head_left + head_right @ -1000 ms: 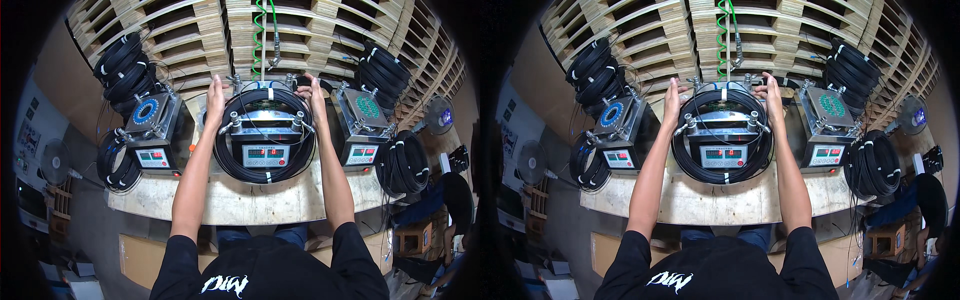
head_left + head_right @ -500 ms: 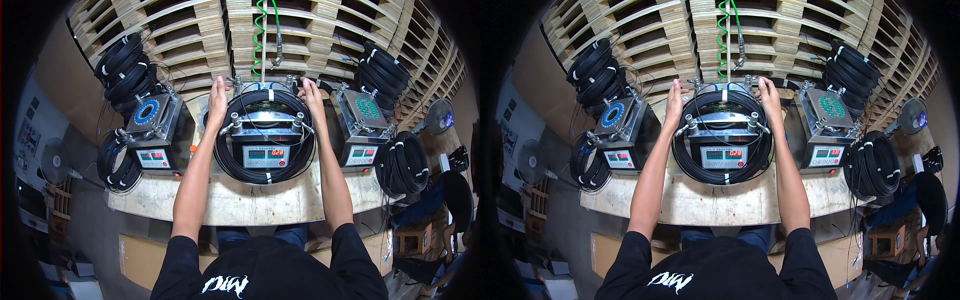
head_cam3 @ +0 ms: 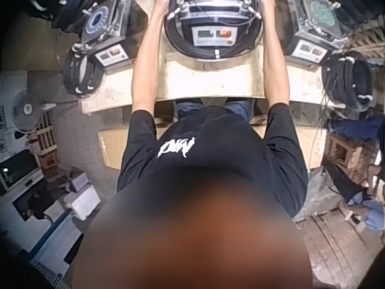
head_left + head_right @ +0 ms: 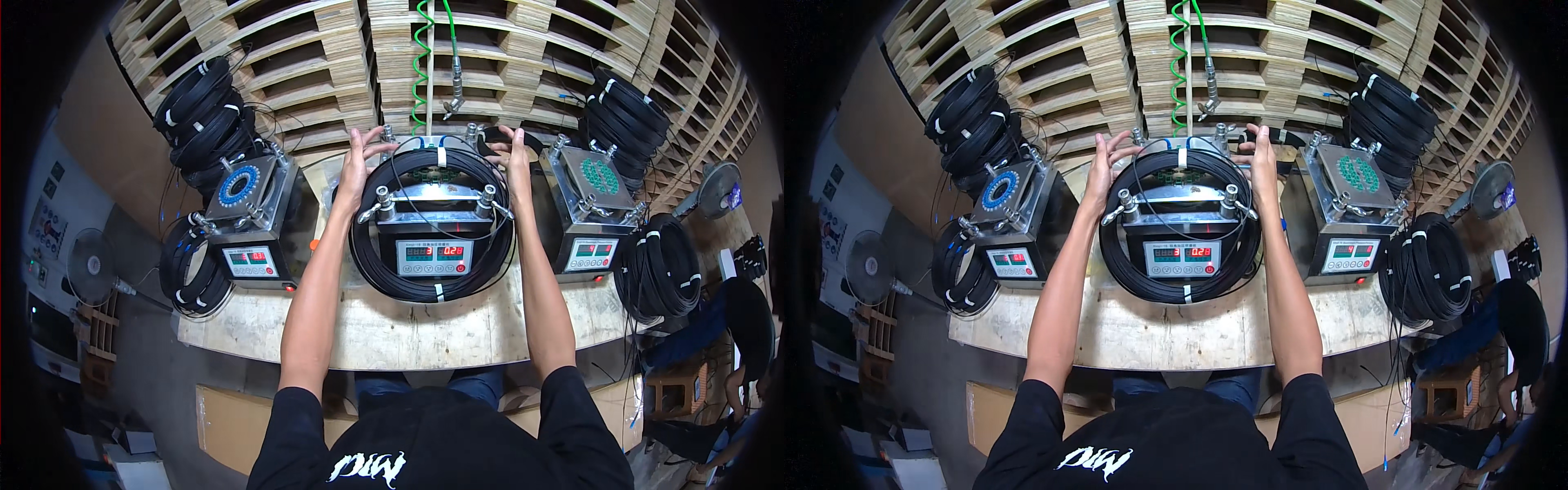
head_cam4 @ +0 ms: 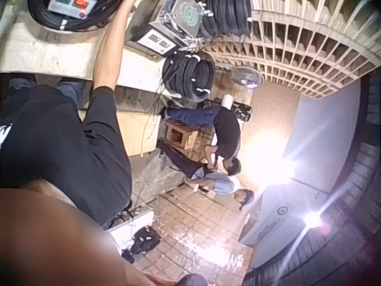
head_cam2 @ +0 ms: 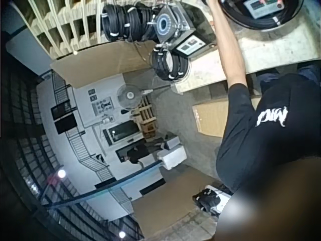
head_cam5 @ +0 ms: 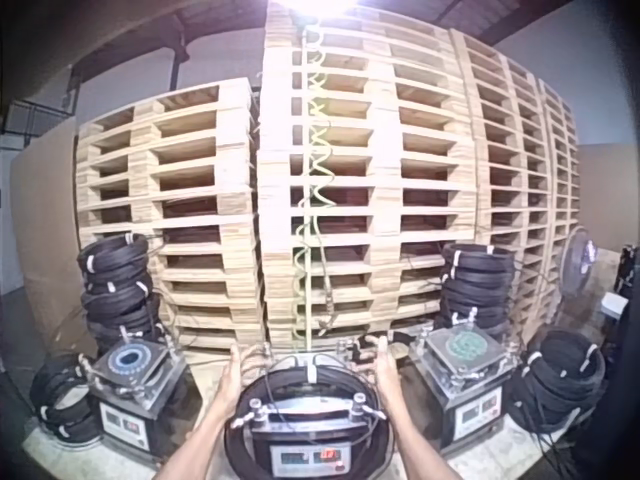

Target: Unwinding a coil of black cable and loading it into a processing machine on a factory floor.

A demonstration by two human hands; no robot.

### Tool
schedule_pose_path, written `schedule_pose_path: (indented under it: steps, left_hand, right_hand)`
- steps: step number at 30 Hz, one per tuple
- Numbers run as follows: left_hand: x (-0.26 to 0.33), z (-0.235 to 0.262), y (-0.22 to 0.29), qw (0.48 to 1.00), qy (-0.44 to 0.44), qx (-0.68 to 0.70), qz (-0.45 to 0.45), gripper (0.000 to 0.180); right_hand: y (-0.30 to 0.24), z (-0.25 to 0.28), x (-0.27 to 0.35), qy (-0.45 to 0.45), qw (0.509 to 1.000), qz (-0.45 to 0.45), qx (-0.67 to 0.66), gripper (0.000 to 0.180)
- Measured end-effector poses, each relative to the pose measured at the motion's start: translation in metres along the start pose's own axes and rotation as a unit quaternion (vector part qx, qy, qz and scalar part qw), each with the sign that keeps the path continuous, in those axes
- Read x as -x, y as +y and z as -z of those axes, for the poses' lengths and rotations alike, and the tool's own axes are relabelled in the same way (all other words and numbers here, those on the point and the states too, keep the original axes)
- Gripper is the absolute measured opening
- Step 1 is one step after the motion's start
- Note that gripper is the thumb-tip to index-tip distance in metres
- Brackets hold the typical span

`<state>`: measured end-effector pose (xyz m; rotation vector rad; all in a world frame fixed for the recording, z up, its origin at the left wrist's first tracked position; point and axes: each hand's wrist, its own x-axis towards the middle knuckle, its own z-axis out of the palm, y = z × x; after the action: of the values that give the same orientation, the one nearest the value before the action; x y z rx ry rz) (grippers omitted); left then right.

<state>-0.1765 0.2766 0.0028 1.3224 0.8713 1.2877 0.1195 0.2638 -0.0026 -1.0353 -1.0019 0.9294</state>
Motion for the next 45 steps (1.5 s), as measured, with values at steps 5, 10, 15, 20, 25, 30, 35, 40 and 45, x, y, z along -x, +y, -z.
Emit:
schedule_pose_path:
  steps: [5,10,15,20,25,30,35,40,45]
  left_hand:
    - [-0.010,0.001,-0.012,0.994,0.070,-0.065,-0.054,0.084]
    - [-0.007,0.006,-0.017,0.991,0.127,-0.044,-0.015,0.080]
    - [-0.004,0.002,-0.012,0.994,0.103,0.010,-0.023,0.078]
    - [0.002,-0.009,0.004,1.000,0.016,-0.005,0.013,0.081]
    - [-0.012,0.007,-0.016,0.997,0.069,-0.037,-0.026,0.079]
    - [-0.009,0.009,-0.024,0.991,0.133,-0.003,0.005,0.077]
    - [-0.006,0.002,-0.018,0.994,0.109,0.023,-0.009,0.078]
    - [-0.004,0.001,-0.008,0.999,0.041,0.021,-0.004,0.077]
    - [-0.003,0.003,-0.008,0.999,0.032,0.005,0.016,0.075]
  right_hand:
    - [0.011,0.012,-0.016,-0.048,0.996,0.043,0.053,0.079]
    - [0.013,0.009,-0.013,-0.084,0.996,0.005,-0.014,0.076]
    - [0.008,0.002,-0.007,-0.033,0.998,-0.015,-0.059,0.075]
    - [0.022,0.018,-0.020,-0.018,0.999,0.023,0.028,0.079]
    - [0.023,0.016,-0.024,-0.026,0.993,0.034,0.111,0.078]
    - [0.015,0.013,-0.017,-0.076,0.996,-0.001,0.034,0.071]
    - [0.008,0.005,-0.010,-0.070,0.997,-0.008,-0.017,0.072]
    - [0.008,0.003,-0.007,-0.036,0.999,0.020,-0.010,0.073]
    - [0.016,0.013,-0.014,-0.012,0.995,0.018,0.093,0.074]
